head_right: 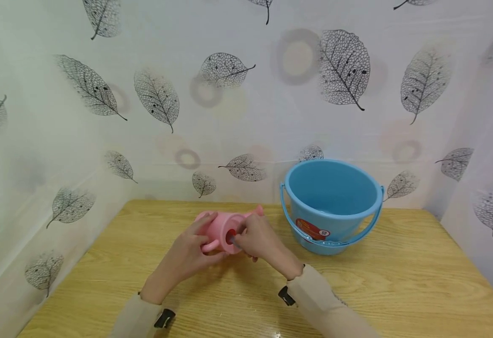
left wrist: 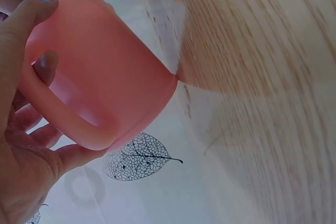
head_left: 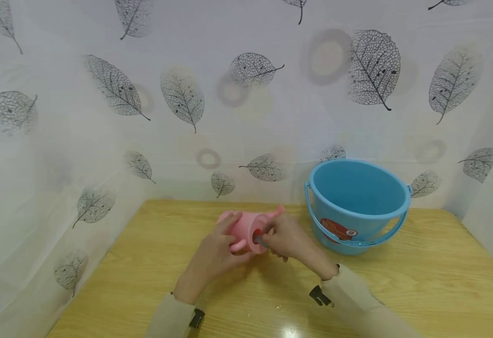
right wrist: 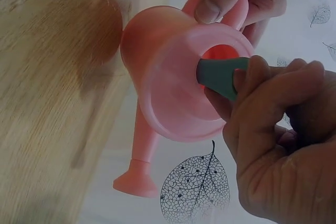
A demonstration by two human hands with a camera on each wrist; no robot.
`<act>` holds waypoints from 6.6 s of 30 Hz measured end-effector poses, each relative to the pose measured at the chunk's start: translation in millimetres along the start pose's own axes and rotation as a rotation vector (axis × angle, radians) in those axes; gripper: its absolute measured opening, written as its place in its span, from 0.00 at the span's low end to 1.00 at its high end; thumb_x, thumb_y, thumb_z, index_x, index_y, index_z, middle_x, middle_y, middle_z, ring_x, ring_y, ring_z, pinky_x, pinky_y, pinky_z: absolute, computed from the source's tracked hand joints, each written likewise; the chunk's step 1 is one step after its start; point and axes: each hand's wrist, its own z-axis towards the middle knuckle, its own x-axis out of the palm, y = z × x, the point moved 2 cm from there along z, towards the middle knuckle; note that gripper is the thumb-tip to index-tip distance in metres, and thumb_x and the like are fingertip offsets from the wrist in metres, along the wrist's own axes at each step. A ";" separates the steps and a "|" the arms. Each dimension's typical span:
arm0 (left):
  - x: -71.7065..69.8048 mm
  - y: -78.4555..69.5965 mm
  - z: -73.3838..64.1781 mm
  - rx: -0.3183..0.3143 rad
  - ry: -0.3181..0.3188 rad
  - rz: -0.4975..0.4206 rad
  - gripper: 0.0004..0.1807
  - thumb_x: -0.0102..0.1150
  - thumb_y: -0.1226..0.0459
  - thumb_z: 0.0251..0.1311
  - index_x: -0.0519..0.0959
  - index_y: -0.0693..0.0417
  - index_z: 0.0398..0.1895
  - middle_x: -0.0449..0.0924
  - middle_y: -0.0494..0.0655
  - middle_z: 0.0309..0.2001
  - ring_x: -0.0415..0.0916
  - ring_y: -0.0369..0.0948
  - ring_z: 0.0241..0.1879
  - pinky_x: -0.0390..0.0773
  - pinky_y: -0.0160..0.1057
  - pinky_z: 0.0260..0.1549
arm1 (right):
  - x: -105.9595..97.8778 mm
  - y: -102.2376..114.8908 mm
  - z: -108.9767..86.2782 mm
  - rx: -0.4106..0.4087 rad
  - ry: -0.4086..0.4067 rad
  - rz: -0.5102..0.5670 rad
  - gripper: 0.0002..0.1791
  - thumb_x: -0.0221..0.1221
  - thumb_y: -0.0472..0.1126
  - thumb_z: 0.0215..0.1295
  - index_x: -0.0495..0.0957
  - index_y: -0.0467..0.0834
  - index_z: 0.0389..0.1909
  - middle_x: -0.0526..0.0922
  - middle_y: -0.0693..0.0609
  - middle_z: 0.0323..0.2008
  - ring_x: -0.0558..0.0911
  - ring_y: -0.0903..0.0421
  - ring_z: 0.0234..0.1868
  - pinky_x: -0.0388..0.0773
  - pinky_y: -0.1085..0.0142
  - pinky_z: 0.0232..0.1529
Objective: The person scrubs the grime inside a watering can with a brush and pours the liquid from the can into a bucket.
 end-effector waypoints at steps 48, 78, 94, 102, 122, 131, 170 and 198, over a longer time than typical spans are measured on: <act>-1.0 -0.4 1.2 -0.013 -0.002 -0.025 0.25 0.81 0.50 0.47 0.74 0.51 0.12 0.75 0.57 0.69 0.75 0.55 0.68 0.82 0.44 0.62 | -9.9 12.7 -12.1 -0.026 -0.022 -0.109 0.05 0.61 0.32 0.62 0.85 0.41 0.30 0.77 0.51 0.13 0.73 0.60 0.10 0.75 0.68 0.08; -1.6 3.8 1.8 -0.067 0.023 -0.033 0.24 0.78 0.48 0.52 0.77 0.52 0.14 0.73 0.54 0.71 0.75 0.52 0.68 0.81 0.42 0.63 | -30.0 17.2 -24.4 -0.160 -0.057 -0.101 0.07 0.60 0.35 0.67 0.87 0.41 0.39 0.77 0.55 0.14 0.75 0.63 0.10 0.79 0.67 0.11; -3.1 8.7 2.8 -0.119 0.004 -0.081 0.27 0.77 0.47 0.52 0.72 0.49 0.11 0.74 0.53 0.71 0.70 0.52 0.73 0.77 0.47 0.68 | -35.1 16.3 -29.1 -0.251 -0.056 -0.092 0.06 0.62 0.37 0.70 0.87 0.43 0.38 0.74 0.57 0.12 0.74 0.65 0.10 0.78 0.67 0.10; -4.3 7.2 2.3 -0.130 0.011 -0.075 0.28 0.78 0.48 0.52 0.70 0.50 0.12 0.73 0.55 0.72 0.70 0.54 0.73 0.76 0.50 0.69 | -37.5 17.0 -33.2 -0.267 -0.075 -0.103 0.06 0.62 0.37 0.70 0.88 0.45 0.38 0.74 0.58 0.12 0.74 0.65 0.09 0.77 0.67 0.09; -4.9 8.6 0.7 -0.144 0.006 -0.116 0.26 0.78 0.48 0.52 0.72 0.49 0.11 0.72 0.55 0.72 0.67 0.54 0.75 0.71 0.50 0.71 | -44.1 20.2 -42.6 -0.287 -0.101 -0.107 0.05 0.63 0.35 0.68 0.88 0.45 0.37 0.75 0.58 0.12 0.74 0.66 0.08 0.76 0.68 0.08; -5.0 11.3 -0.2 -0.148 0.005 -0.107 0.27 0.77 0.48 0.53 0.71 0.49 0.11 0.72 0.53 0.72 0.67 0.53 0.74 0.71 0.50 0.72 | -48.1 20.1 -46.7 -0.298 -0.102 -0.109 0.05 0.64 0.35 0.68 0.88 0.45 0.37 0.77 0.57 0.12 0.73 0.65 0.09 0.74 0.70 0.09; -7.4 14.4 0.9 -0.198 0.002 -0.153 0.26 0.78 0.47 0.52 0.74 0.49 0.13 0.73 0.54 0.71 0.71 0.53 0.72 0.78 0.51 0.68 | -61.7 12.1 -63.4 -0.305 -0.111 -0.100 0.04 0.65 0.37 0.69 0.88 0.45 0.38 0.77 0.59 0.14 0.72 0.67 0.10 0.75 0.69 0.10; -7.3 14.3 1.2 -0.242 0.007 -0.186 0.26 0.79 0.47 0.50 0.72 0.47 0.13 0.73 0.51 0.71 0.71 0.54 0.72 0.80 0.51 0.66 | -74.7 -21.5 -69.6 -0.015 0.007 0.176 0.12 0.66 0.39 0.67 0.83 0.35 0.45 0.82 0.49 0.24 0.79 0.58 0.20 0.82 0.67 0.19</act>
